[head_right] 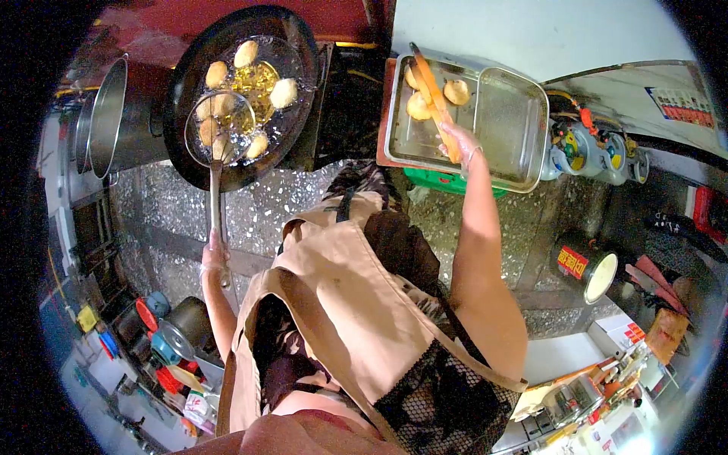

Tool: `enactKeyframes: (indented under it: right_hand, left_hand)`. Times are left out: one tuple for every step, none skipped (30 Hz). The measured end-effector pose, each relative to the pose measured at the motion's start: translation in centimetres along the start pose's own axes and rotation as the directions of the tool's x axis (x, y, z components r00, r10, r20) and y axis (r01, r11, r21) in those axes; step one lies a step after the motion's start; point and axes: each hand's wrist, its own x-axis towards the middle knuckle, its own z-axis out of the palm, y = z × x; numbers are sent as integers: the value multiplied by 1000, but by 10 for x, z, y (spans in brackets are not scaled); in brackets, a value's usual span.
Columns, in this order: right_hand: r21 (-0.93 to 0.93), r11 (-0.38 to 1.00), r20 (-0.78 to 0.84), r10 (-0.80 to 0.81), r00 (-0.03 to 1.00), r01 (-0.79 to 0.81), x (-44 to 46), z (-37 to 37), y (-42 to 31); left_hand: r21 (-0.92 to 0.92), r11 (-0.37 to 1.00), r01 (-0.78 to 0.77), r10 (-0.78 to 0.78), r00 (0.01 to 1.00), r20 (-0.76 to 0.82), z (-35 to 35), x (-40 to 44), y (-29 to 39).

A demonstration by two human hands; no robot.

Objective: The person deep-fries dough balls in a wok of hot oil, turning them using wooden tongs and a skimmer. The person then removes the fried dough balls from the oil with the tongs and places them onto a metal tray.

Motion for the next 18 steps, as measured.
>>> enactKeyframes:
  right_hand:
    - [0, 1000, -5, 4, 1000, -4, -1, -1, 2]
    - [20, 1000, -28, 24, 999, -24, 1, -1, 4]
    - [42, 998, -52, 43, 998, -41, 0, 0, 7]
    - [47, 998, -59, 43, 997, -40, 1, 2, 9]
    - [12, 999, -60, 33, 998, -32, 2, 5, 10]
    - [-22, 999, -61, 25, 998, -26, 4, 5, 12]
    - [78, 997, -42, 18, 999, -14, 7, 6, 14]
    - [82, 997, -45, 17, 999, -13, 4, 7, 19]
    - [216, 973, -51, -65, 997, 75, -3, 12, 25]
    - [343, 925, -67, -146, 987, 160, -13, 18, 29]
    - [450, 865, -122, -189, 974, 224, -23, 24, 32]
    - [448, 865, -124, -189, 974, 225, -27, 22, 36]
    - [527, 818, -168, -166, 972, 231, -29, 21, 41]
    - [602, 762, -210, -140, 968, 241, -29, 19, 46]
    - [574, 782, -187, -161, 969, 240, -30, 17, 50]
    - [574, 782, -188, -163, 968, 243, -28, 12, 50]
    - [558, 799, -192, -138, 972, 224, -25, 7, 49]
    - [542, 815, -197, -113, 974, 204, -24, 5, 49]
  left_hand:
    - [-8, 1000, -11, 11, 1000, -6, 0, 0, -2]
    - [-14, 1000, -23, 23, 1000, -10, 0, 1, -4]
    - [-24, 999, -38, 38, 999, -4, 0, 1, -2]
    - [-19, 999, -42, 42, 999, 2, 0, -1, 0]
    - [-27, 999, -24, 24, 1000, 5, -1, -3, 1]
    - [-33, 999, -4, 4, 1000, 8, 0, -10, 9]
    - [-51, 999, 16, -16, 1000, 2, 1, -15, 14]
    - [-47, 999, 13, -13, 1000, 4, 0, -18, 17]
    - [-24, 1000, 17, -17, 1000, 3, -1, -20, 18]
    - [-2, 1000, 22, -22, 1000, 2, 0, -21, 19]
    - [-2, 1000, 21, -21, 1000, 5, 2, -21, 20]
    - [-8, 1000, 26, -26, 1000, -10, 3, -21, 19]
    - [-13, 999, 31, -31, 999, -25, 4, -21, 18]
    - [-12, 999, 32, -32, 999, -23, 4, -22, 18]
    - [2, 1000, 30, -30, 999, -28, 2, -23, 17]
    - [16, 999, 28, -28, 999, -33, 3, -24, 19]
    - [15, 1000, 27, -26, 999, -32, 4, -22, 17]
    - [-4, 1000, 25, -25, 999, -26, 4, -18, 13]
